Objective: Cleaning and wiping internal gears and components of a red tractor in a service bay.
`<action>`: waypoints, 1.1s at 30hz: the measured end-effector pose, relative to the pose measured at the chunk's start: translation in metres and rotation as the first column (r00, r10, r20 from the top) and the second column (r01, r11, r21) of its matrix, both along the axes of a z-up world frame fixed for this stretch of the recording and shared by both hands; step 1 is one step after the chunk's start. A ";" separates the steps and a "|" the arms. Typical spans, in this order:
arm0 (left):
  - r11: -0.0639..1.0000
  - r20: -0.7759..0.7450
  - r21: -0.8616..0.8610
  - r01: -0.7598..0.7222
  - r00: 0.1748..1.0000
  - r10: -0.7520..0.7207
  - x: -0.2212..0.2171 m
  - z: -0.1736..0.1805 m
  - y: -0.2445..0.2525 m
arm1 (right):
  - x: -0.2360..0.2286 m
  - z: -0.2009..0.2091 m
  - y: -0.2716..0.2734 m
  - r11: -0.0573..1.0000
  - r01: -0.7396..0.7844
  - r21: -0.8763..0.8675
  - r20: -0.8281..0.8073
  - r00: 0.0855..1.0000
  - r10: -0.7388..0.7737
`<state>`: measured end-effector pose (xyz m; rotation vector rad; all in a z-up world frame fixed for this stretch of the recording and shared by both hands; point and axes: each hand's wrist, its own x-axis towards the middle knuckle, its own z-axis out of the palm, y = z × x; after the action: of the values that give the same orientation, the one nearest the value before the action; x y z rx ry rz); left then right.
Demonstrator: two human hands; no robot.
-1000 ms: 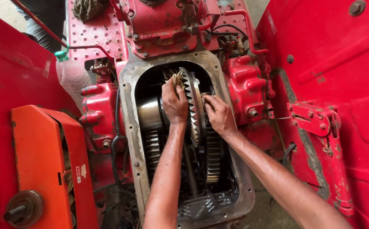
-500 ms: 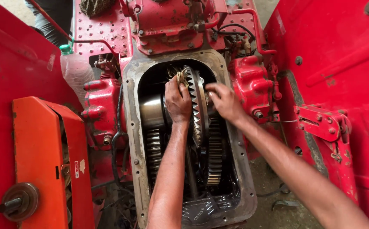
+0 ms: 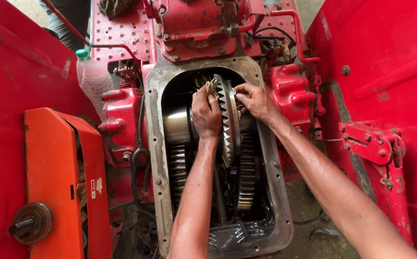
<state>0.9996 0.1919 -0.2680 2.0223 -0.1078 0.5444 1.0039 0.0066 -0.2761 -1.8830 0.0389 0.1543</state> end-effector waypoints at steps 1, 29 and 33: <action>1.000 -0.004 0.002 -0.001 1.000 0.001 0.000 0.001 0.000 | -0.002 0.006 0.004 1.000 -0.001 0.002 -0.004 1.000 0.001; 0.998 0.051 -0.058 0.013 0.999 -0.010 -0.059 0.026 -0.029 | -0.035 0.021 0.027 0.948 0.290 -0.130 0.398 0.891 -0.218; 0.951 -0.067 0.307 0.023 0.998 -0.003 -0.059 0.018 -0.033 | -0.038 0.033 0.030 0.953 0.288 -0.091 0.291 0.923 -0.251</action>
<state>0.9410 0.1588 -0.2500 2.3396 -0.1756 0.4744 0.9660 0.0369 -0.2427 -1.9944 0.1198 -0.3093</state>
